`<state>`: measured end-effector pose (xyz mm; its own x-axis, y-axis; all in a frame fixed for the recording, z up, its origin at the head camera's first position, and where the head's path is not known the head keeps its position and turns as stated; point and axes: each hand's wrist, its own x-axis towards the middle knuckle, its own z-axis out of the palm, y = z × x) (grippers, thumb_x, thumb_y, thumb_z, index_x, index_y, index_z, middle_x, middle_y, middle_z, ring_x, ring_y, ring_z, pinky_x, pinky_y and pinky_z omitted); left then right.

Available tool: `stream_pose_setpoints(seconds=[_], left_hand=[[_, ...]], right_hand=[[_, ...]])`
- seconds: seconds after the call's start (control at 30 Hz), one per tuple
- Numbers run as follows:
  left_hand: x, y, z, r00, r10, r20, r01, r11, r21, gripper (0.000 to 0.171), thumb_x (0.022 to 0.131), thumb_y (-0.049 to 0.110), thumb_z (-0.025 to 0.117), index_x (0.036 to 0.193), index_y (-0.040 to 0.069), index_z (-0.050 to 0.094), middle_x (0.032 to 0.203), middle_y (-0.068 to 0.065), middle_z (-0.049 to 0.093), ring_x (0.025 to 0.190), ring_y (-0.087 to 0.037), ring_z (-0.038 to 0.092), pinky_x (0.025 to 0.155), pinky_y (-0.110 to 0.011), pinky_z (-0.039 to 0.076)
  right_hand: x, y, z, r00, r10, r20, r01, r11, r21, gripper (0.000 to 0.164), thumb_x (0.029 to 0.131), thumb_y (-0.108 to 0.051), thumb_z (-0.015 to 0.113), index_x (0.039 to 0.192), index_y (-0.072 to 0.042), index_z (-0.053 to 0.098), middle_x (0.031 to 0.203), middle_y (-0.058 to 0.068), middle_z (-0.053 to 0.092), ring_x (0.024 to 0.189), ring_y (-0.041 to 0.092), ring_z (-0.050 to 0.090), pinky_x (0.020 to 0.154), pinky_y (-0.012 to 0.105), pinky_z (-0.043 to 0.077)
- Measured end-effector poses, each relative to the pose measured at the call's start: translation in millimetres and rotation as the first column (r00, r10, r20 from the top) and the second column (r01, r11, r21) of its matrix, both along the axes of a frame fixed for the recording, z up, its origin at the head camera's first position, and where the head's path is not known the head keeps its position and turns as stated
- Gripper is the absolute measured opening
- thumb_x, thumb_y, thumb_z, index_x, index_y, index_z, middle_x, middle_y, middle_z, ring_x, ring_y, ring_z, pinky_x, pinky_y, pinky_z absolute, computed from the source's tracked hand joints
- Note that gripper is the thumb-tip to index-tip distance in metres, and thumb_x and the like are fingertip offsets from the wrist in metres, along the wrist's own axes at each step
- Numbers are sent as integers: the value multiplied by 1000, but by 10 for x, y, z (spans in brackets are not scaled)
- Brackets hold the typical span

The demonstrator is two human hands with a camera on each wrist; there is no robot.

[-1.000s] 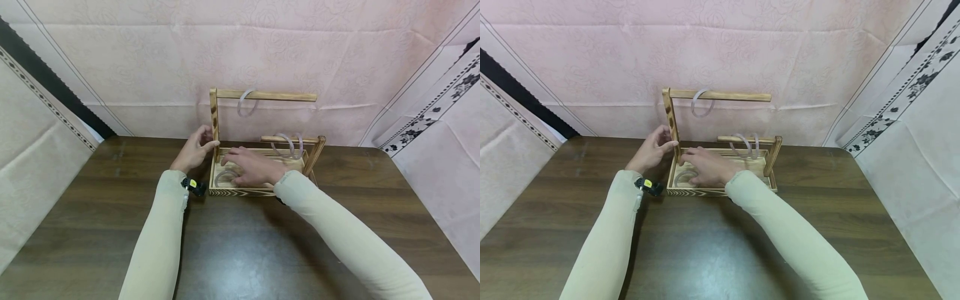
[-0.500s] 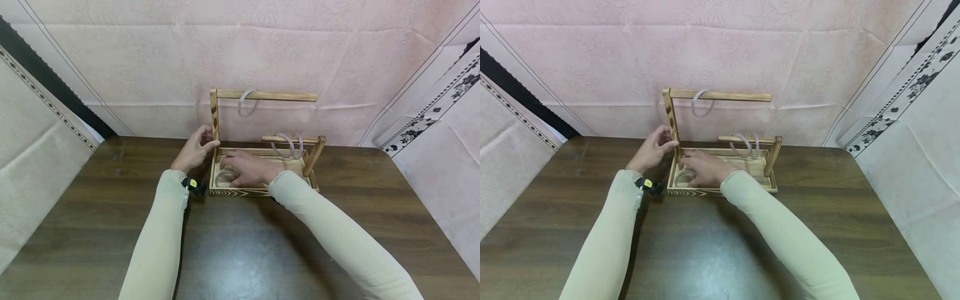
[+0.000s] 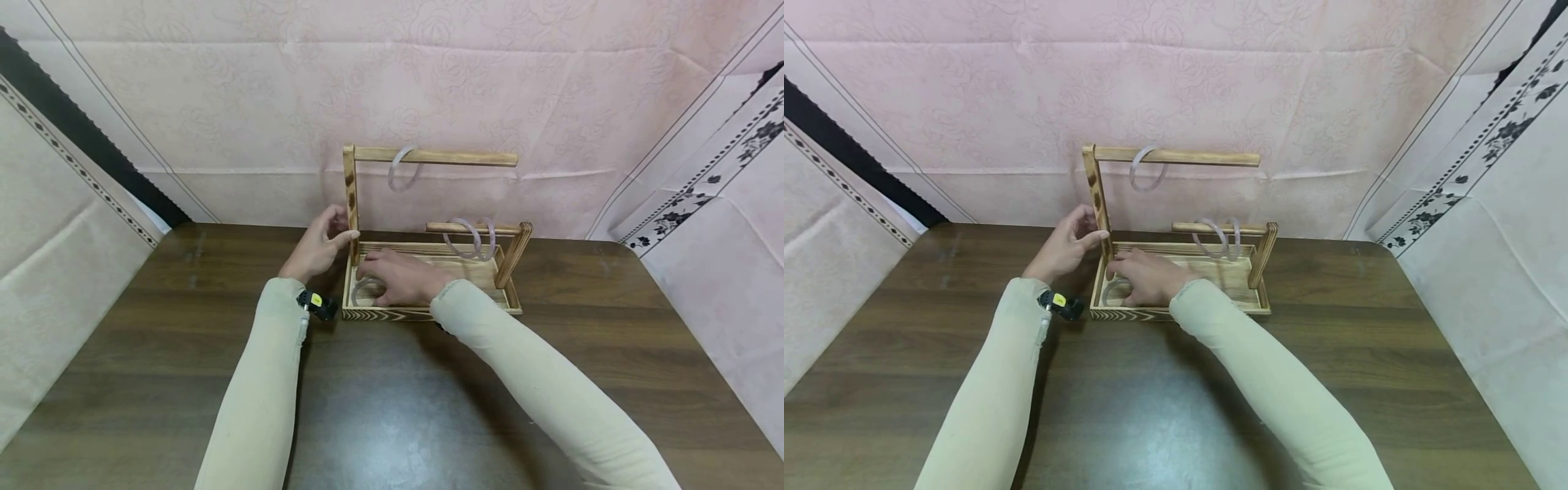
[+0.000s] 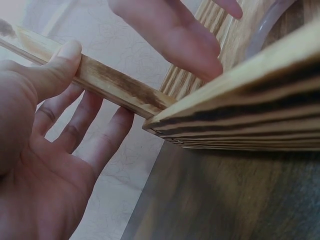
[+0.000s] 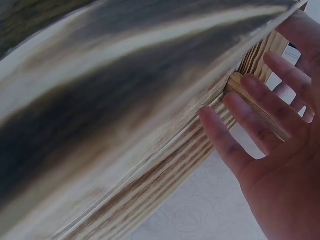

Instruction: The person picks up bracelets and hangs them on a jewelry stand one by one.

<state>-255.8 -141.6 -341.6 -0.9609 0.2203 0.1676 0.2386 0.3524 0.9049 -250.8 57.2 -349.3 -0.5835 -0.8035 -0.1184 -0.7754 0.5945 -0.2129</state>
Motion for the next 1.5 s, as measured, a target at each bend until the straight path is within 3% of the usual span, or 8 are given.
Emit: stream_pose_setpoints(seconds=[0.43, 0.67, 0.87, 1.2, 1.5], left_hand=[[-36, -8, -40, 1000, -7, 1, 7, 1000, 18, 27, 101, 5, 61, 124, -3, 51, 122, -19, 56, 119, -34, 53, 110, -44, 39], [-28, 0, -37, 1000, -3, 1, 3, 1000, 15, 27, 101, 5, 61, 124, -3, 51, 122, -19, 56, 119, -34, 53, 109, -44, 39], [-30, 0, -40, 1000, -2, -2, 2, 1000, 14, 27, 101, 6, 61, 124, -3, 51, 122, -19, 55, 119, -34, 53, 109, -44, 39], [-24, 2, -38, 1000, -1, 1, 1, 1000, 2, 26, 101, 7, 61, 123, -2, 50, 123, -19, 54, 121, -35, 53, 108, -45, 39], [-14, -2, -29, 1000, -2, 3, 2, 1000, 1, 27, 101, 6, 60, 124, -3, 50, 123, -19, 55, 120, -34, 53, 104, -42, 40]], right_hand=[[-4, -41, -52, 999, -21, -29, 22, 999, 26, 49, 84, -23, 81, 130, -20, 63, 136, 3, 56, 129, 25, 53, 108, 41, 47], [-18, -55, -72, 997, -70, 9, 70, 997, 25, 56, 87, -27, 80, 138, -24, 59, 146, 2, 52, 138, 27, 48, 114, 44, 43], [-16, -73, -78, 996, -81, 27, 80, 996, 35, 55, 90, -25, 76, 142, -25, 57, 146, 3, 53, 136, 26, 49, 114, 44, 43], [-1, -100, -76, 990, -129, 50, 127, 991, 42, 57, 87, -21, 79, 140, -28, 59, 144, 4, 51, 136, 26, 47, 108, 45, 47], [23, -77, -65, 986, -158, 46, 156, 987, 50, 54, 85, -22, 81, 135, -28, 62, 132, 4, 49, 124, 25, 44, 90, 40, 53]])
